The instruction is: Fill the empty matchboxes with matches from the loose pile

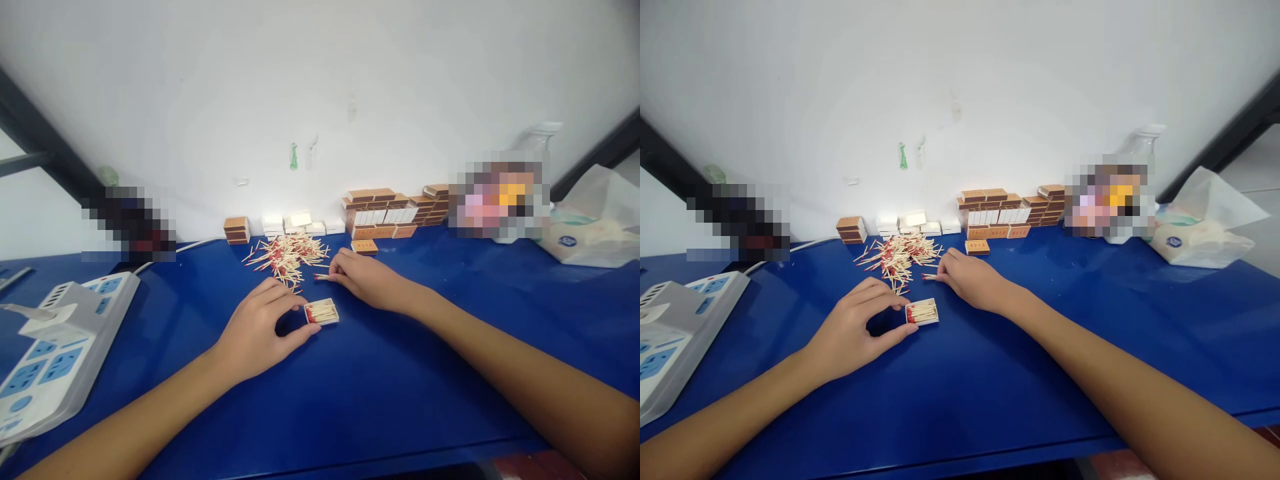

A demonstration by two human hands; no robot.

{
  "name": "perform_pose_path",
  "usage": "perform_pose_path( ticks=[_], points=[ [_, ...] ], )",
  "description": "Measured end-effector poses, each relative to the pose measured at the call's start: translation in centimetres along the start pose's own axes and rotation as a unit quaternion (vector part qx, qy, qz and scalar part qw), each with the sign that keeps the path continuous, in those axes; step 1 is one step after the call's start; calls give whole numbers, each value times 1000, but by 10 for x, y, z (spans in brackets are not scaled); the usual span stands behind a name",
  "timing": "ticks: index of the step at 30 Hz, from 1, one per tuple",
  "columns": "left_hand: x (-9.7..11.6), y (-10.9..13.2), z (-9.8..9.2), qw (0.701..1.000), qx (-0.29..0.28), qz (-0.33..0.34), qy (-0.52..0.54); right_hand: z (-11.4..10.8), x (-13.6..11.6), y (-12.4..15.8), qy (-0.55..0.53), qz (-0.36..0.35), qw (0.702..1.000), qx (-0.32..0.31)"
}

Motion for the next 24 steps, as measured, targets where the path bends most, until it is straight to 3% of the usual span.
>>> perform_pose_path(
  ticks=[5, 10, 15, 24],
  points=[
    [-6, -1, -4, 999, 39, -23, -11, -5, -2, 1, -38, -8, 999, 16],
    [-12, -3, -7, 996, 69, -46, -20, -12, -21, 5, -127, -37, 990, 42],
    [-10, -4, -8, 996, 79, -41, -17, -12, -36, 8, -213, -11, 977, 19],
    [-11, -3, -7, 996, 71, -48, -11, -11, -37, 9, -164, -40, 985, 21]
  ],
)
Point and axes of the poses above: each hand's wrist, its own y-axis away from the middle knuckle, its own z-axis out of the palm, x = y × z, the point moved 5 cm from there along -y, towards the middle knuckle, and after that the axes turned 11 degrees about -z, right-handed, at the moved point
